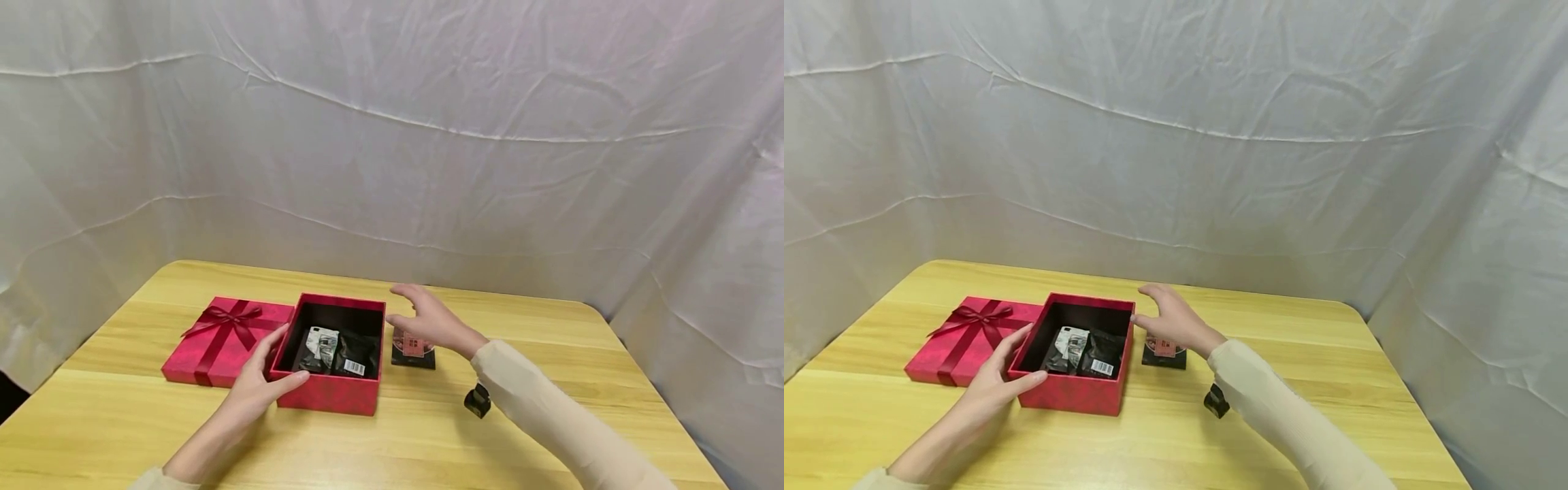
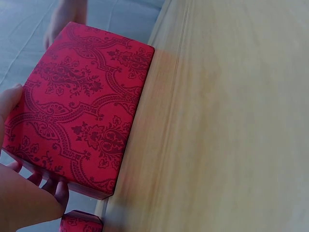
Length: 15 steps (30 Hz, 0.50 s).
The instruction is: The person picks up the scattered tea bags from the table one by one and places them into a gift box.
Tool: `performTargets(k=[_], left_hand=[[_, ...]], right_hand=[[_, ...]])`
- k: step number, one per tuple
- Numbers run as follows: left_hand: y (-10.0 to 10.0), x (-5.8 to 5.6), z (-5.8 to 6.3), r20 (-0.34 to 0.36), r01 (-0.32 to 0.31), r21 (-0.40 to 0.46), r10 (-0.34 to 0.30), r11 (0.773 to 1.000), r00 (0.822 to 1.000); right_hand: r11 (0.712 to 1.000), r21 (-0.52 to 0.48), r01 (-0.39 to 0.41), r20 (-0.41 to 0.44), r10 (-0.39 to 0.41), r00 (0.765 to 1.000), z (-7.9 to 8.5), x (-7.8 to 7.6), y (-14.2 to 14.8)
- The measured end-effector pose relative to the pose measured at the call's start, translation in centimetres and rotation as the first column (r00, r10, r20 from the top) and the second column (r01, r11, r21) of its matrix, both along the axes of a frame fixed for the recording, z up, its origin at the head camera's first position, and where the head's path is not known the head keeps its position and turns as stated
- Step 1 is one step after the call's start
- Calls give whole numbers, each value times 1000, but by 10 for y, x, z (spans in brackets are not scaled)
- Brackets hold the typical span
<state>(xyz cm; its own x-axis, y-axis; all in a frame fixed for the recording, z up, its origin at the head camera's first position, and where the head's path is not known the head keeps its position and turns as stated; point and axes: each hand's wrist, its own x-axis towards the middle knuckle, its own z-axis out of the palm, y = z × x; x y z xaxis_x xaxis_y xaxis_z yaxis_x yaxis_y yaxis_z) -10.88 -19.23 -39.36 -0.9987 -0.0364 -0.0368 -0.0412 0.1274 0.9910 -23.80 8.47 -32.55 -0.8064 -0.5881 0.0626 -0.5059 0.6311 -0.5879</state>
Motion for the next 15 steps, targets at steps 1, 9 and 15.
performTargets(k=[1, 9, 15], left_hand=[[0, 0, 0, 2, -2, -1, 2, 1000, 1000], [-2, 1, 1, 1, -3, 4, 3, 1000, 1000], [-3, 1, 0, -2, -1, 8, 1, 1000, 1000]], right_hand=[[1000, -14, 4, 4, -4, 1000, -4, 0, 3], [996, -81, 38, 39, -35, 999, -30, -5, 21], [988, -113, 110, 117, -97, 988, -45, -7, 30]])
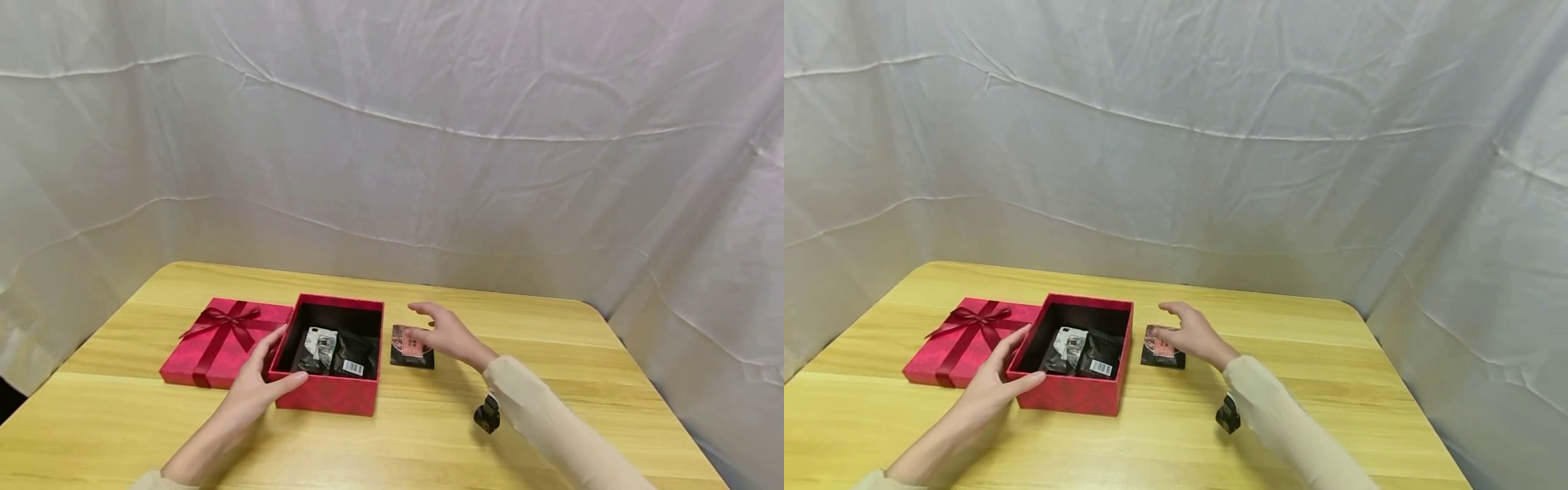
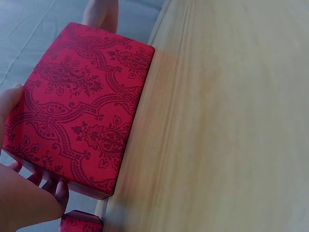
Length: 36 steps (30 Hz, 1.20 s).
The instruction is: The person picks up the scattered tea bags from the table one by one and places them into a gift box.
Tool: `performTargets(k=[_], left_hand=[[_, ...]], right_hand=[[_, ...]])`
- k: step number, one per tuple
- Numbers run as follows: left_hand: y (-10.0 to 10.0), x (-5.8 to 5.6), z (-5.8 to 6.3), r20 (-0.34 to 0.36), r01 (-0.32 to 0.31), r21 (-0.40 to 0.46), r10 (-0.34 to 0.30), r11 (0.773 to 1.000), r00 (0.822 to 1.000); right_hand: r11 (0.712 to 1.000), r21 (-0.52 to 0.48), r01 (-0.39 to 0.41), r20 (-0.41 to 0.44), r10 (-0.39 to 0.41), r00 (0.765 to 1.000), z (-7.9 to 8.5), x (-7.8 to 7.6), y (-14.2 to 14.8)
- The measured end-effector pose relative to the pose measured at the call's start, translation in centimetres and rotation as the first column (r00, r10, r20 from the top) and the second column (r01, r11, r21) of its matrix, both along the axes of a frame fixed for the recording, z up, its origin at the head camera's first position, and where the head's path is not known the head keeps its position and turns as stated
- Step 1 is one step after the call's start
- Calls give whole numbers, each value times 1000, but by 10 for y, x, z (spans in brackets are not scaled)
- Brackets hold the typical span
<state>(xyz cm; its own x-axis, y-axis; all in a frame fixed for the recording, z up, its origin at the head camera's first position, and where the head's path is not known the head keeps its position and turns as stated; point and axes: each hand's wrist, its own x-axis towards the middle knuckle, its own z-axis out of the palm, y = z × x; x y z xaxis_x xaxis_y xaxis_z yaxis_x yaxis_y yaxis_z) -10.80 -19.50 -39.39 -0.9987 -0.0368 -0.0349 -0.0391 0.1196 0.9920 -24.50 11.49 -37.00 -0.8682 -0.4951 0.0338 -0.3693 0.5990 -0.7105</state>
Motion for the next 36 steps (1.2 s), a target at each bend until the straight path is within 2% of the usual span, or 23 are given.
performTargets(k=[12, 20, 27, 36], left_hand=[[1, 0, -1, -2, 3, 42, -3, 999, 1000], [1, 0, -1, -8, 2, 37, -2, 999, 1000], [0, 0, -1, -3, -1, 18, 1, 1000, 1000], [0, 0, 0, -15, -7, -3, 7, 1000, 1000]], right_hand=[[997, -69, 44, 79, -38, 996, -26, -3, 15], [994, -17, 110, 123, -107, 987, -38, -8, 23], [996, 12, 84, 123, -85, 989, -41, -9, 24], [986, 168, -10, 33, 5, 999, -46, -11, 22]])
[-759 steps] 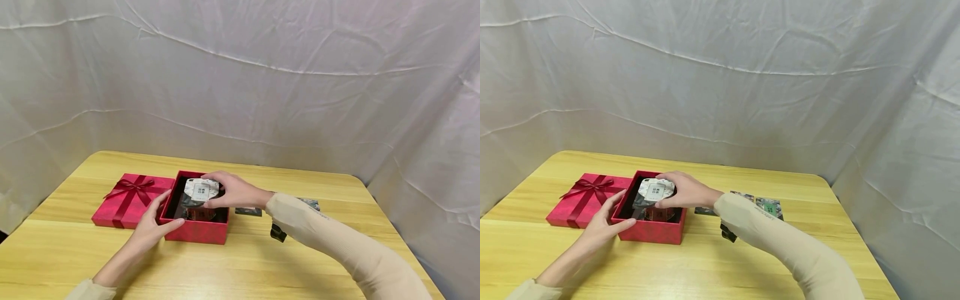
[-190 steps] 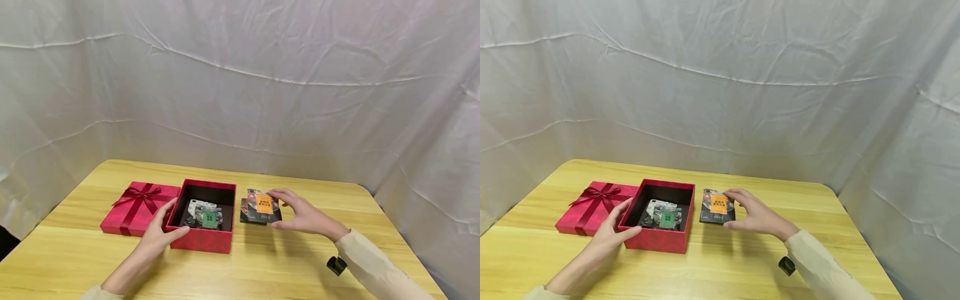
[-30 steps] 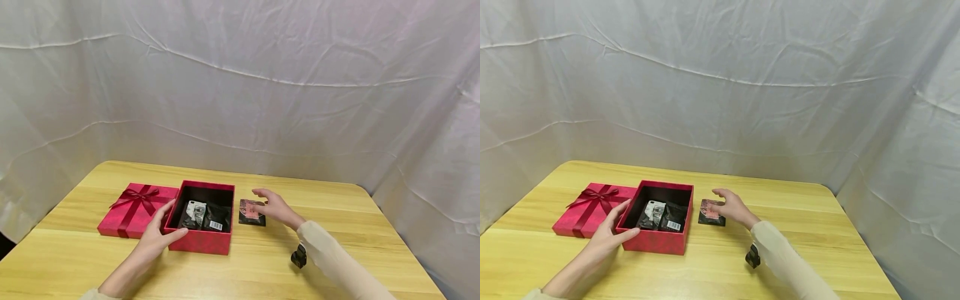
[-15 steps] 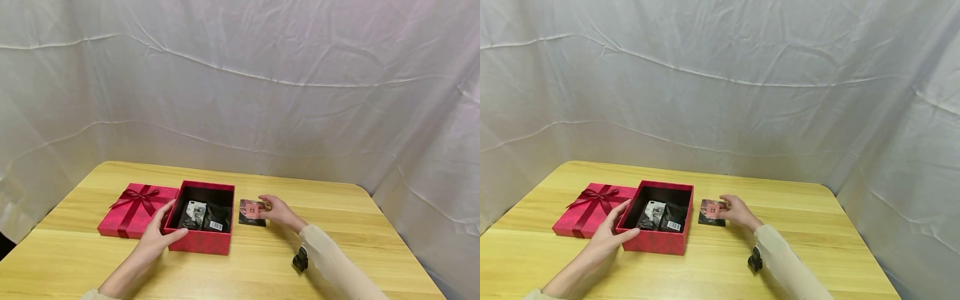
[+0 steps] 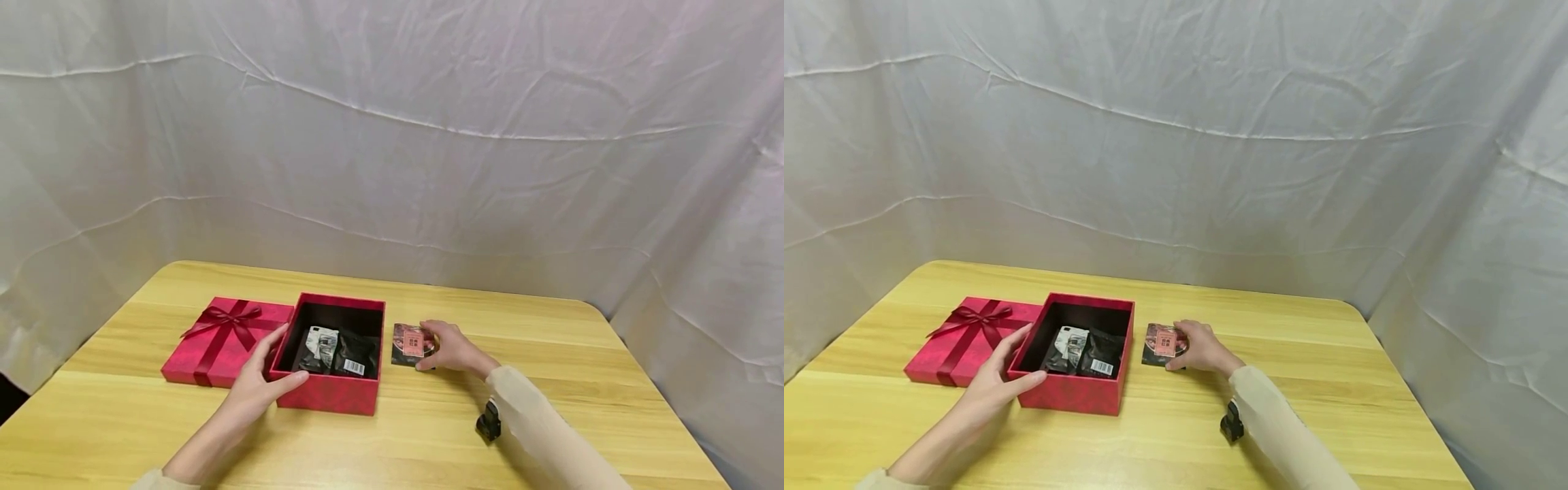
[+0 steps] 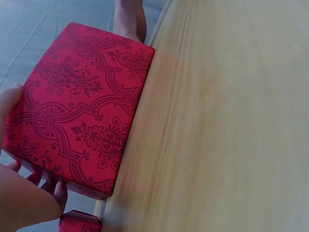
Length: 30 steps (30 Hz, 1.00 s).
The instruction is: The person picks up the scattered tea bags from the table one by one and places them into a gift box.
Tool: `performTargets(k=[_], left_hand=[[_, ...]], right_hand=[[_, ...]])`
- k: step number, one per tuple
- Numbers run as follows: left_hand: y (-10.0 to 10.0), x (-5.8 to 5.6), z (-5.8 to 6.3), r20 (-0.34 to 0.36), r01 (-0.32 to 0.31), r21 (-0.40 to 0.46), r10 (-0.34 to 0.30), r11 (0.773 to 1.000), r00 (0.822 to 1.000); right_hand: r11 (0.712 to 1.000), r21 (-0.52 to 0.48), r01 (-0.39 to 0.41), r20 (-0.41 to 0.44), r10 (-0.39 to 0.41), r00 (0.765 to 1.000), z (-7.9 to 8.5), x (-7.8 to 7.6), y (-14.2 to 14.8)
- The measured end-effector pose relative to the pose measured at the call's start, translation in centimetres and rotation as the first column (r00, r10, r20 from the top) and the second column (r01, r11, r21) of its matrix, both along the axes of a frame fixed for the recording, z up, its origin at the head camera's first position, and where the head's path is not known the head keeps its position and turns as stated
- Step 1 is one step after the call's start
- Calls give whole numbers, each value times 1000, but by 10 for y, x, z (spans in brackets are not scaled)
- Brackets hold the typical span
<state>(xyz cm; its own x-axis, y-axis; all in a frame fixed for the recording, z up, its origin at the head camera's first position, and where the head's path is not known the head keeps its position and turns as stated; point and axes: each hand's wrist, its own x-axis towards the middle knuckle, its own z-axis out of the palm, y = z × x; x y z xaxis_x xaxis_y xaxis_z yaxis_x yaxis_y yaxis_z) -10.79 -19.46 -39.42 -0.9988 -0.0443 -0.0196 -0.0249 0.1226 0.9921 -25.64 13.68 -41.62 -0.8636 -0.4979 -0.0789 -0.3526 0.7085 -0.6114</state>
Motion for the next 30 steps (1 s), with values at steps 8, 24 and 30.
performTargets(k=[8, 24, 30], left_hand=[[0, -1, 2, 7, 7, 18, -8, 1000, 1000], [1, 0, 1, 8, 3, 31, -3, 1000, 1000], [1, 0, -1, 16, 0, 49, 0, 999, 1000]], right_hand=[[1000, 21, -13, -31, 13, 999, -1, 0, 0], [997, -40, 70, -62, -72, 995, -2, 0, -3], [981, -182, 68, -28, -74, 997, -4, -1, -2]])
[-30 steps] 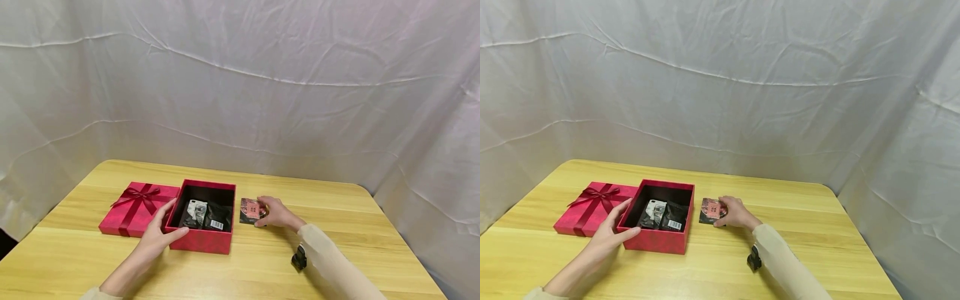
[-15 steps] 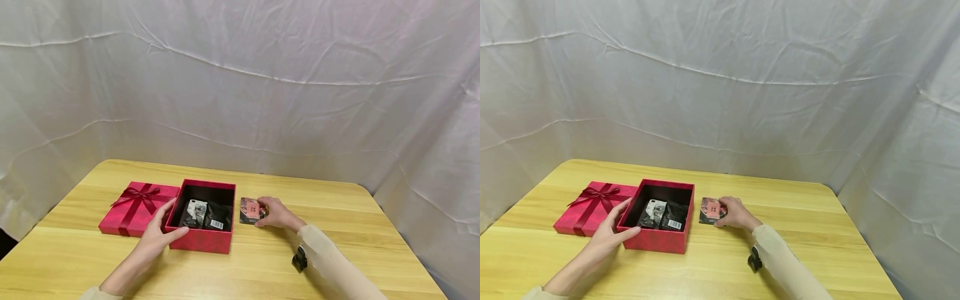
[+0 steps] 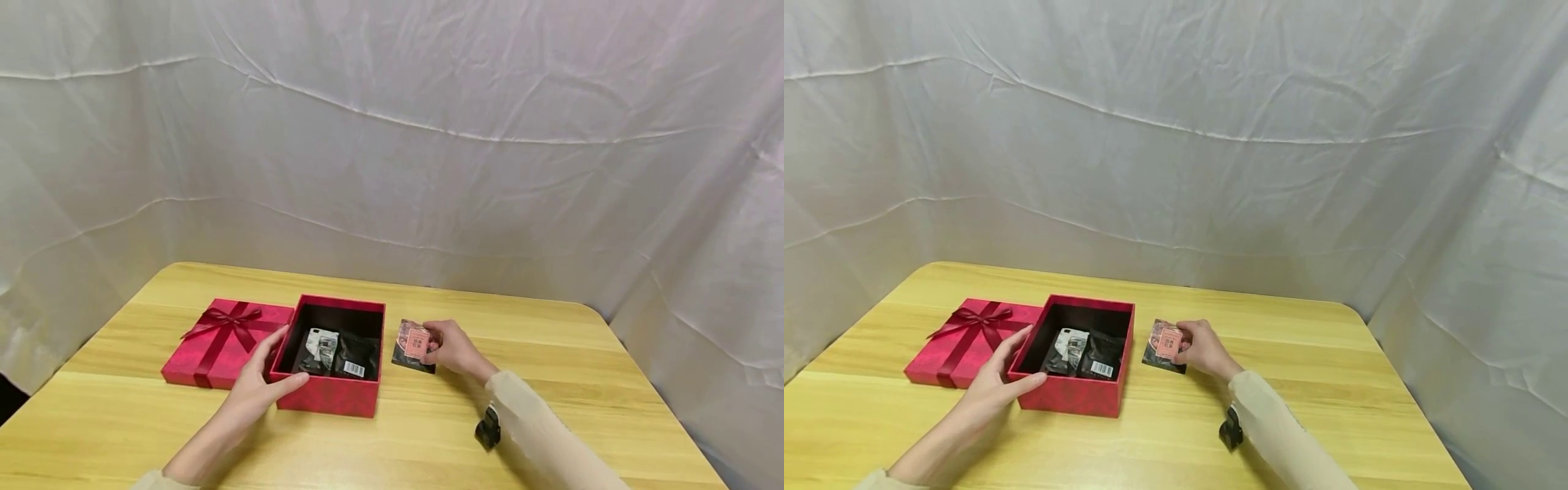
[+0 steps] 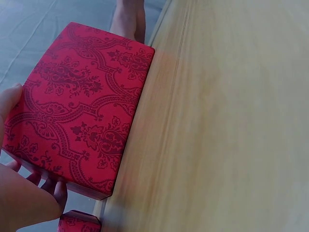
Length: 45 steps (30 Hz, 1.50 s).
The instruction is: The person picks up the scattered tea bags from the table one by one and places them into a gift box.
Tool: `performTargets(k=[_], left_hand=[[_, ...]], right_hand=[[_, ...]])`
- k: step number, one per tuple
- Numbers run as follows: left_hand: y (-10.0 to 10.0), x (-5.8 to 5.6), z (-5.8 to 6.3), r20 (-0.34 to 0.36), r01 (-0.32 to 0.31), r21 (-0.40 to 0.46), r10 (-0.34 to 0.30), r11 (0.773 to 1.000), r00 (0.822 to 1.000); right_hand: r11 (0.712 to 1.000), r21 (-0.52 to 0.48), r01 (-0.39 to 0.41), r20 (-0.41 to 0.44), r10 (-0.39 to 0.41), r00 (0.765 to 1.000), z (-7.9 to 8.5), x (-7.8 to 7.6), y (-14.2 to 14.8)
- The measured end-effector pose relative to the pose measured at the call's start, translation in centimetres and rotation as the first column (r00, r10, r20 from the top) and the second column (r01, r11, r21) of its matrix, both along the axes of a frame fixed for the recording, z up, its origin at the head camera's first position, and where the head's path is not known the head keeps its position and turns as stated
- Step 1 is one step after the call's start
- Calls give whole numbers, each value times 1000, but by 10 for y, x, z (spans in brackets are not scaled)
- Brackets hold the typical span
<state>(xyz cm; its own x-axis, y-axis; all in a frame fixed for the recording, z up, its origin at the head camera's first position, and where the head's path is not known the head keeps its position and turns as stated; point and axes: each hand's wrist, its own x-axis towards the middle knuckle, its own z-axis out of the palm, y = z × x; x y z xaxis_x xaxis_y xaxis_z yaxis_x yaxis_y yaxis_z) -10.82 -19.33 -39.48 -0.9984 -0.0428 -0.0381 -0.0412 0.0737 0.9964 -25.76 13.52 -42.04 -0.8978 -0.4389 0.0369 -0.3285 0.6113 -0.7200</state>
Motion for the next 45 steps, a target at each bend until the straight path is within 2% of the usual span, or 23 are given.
performTargets(k=[3, 7, 10, 13, 18, 26, 33, 35, 45], left_hand=[[0, 0, 0, 3, 4, 1, -4, 1000, 1000], [0, 0, -1, 4, 6, -7, -6, 1000, 1000], [0, 0, -1, 11, 6, -9, -6, 1000, 1000], [0, 0, -1, 8, 9, -9, -9, 1000, 1000], [-1, 0, -2, 9, 12, 0, -12, 1000, 1000], [-1, 0, -1, 15, 14, 13, -14, 1000, 1000], [-1, -1, 0, 12, 9, 9, -9, 1000, 1000], [-1, -1, 0, 9, 8, 8, -8, 1000, 1000], [0, 0, 1, 2, 5, 3, -5, 1000, 1000]], right_hand=[[995, -95, 12, 99, -3, 995, -2, 2, 2], [975, -196, 108, 239, -59, 969, -3, 5, 3], [953, -239, 185, 293, -111, 950, -2, 7, 1], [938, -244, 244, 309, -163, 937, -1, 7, 0], [938, -239, 252, 314, -171, 934, 0, 7, 0], [879, -350, 323, 427, -157, 891, -1, 9, 3], [894, -340, 292, 378, -155, 913, 6, 14, 10], [890, -354, 286, 375, -145, 916, 9, 16, 12], [847, -462, 263, 447, -33, 894, 28, 28, 18]])
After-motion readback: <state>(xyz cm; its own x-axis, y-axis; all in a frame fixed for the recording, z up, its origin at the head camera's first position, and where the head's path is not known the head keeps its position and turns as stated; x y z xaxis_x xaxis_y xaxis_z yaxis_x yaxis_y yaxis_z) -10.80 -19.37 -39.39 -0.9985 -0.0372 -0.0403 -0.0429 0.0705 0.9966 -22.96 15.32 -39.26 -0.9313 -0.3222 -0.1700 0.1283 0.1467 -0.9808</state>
